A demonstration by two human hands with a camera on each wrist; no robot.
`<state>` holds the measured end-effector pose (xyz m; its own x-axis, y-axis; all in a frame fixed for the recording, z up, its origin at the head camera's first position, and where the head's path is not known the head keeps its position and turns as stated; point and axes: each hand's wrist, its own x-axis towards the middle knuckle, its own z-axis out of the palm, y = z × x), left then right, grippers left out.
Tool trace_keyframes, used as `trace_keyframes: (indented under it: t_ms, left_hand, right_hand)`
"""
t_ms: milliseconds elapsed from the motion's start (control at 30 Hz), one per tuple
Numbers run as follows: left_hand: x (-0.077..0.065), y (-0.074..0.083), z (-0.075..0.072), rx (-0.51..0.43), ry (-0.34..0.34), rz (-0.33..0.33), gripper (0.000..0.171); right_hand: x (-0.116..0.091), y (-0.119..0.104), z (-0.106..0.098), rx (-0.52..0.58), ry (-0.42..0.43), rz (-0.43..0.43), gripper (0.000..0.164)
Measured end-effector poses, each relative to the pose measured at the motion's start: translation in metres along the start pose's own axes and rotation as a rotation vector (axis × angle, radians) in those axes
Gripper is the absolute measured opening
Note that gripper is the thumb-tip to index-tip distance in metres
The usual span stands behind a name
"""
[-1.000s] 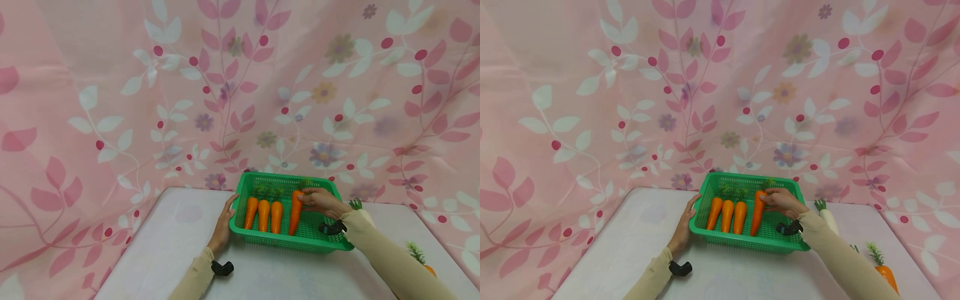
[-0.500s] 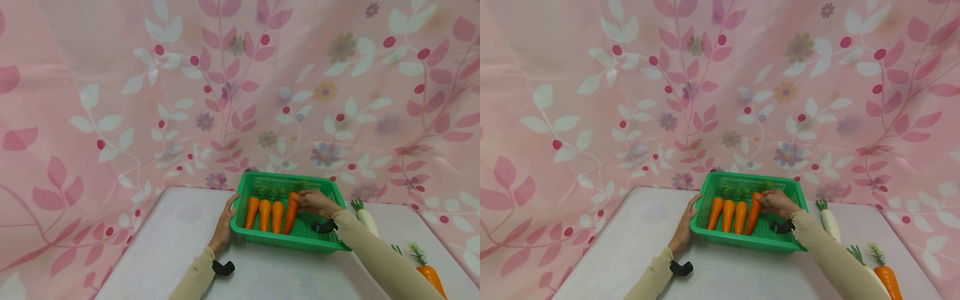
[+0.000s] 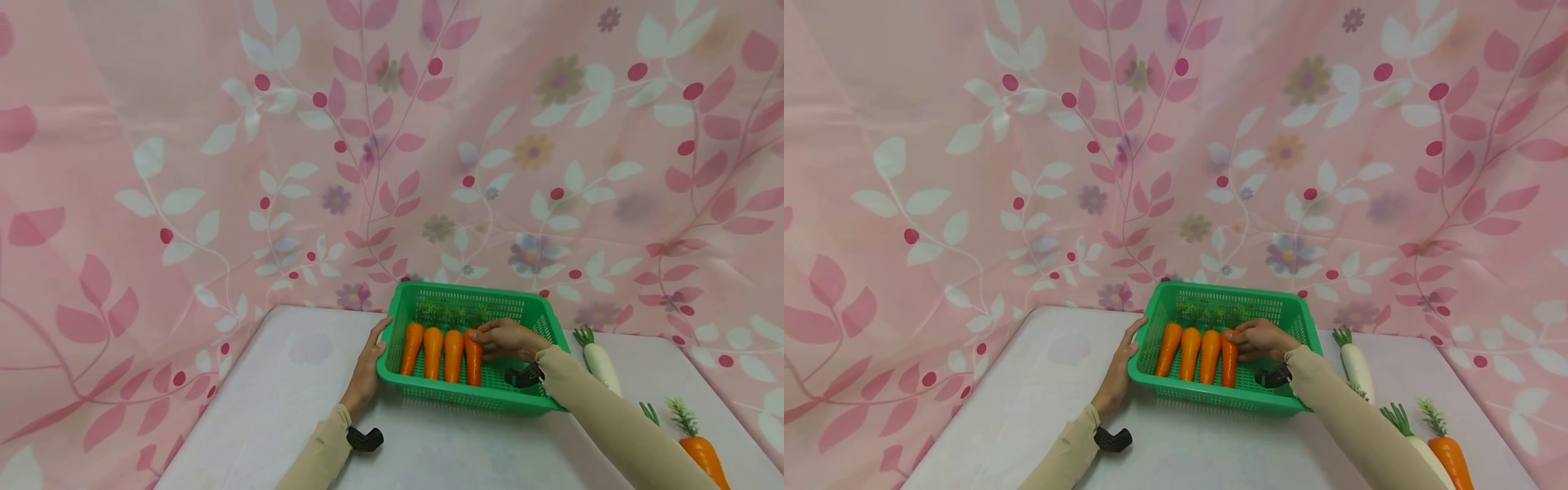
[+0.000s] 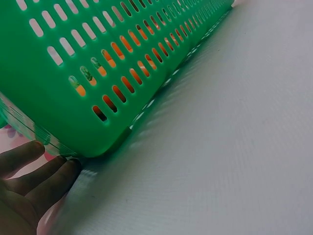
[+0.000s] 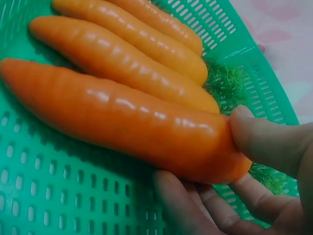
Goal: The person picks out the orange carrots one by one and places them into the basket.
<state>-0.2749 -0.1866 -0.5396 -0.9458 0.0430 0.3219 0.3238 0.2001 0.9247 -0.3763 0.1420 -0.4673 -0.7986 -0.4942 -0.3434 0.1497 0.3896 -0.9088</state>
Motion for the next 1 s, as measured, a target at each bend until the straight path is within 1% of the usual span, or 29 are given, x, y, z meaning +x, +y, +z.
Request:
trace_keyframes:
  t_ms: [133, 433, 567, 700, 767, 1000]
  left_hand:
    - [-0.0003, -0.0003, -0.0001, -0.004, -0.003, -0.001, 0.052]
    - [-0.0003, -0.0011, -0.0004, -0.013, -0.005, 0.005, 0.052]
    - [-0.0011, -0.0008, -0.0004, -0.024, -0.009, 0.014, 0.053]
    - [-0.0013, -0.0007, -0.0004, -0.033, -0.01, 0.006, 0.053]
    - [-0.0011, -0.0008, -0.0004, -0.03, -0.008, 0.003, 0.052]
    - [-0.0004, -0.0007, -0.0002, -0.03, -0.011, 0.007, 0.053]
  right_hand:
    - [-0.0009, 0.0, 0.0011, -0.011, -0.005, 0.003, 0.065]
    - [-0.0005, -0.0013, 0.0019, 0.004, -0.02, 0.022, 0.066]
    - [-0.0004, -0.0016, 0.0025, 0.015, -0.022, 0.043, 0.076]
    - [-0.0004, -0.0019, 0.0024, 0.019, -0.03, 0.054, 0.084]
    - [-0.0005, -0.0019, 0.0021, 0.014, -0.036, 0.052, 0.084]
    - [-0.0012, -0.0008, 0.0035, -0.021, -0.012, 0.043, 0.081]
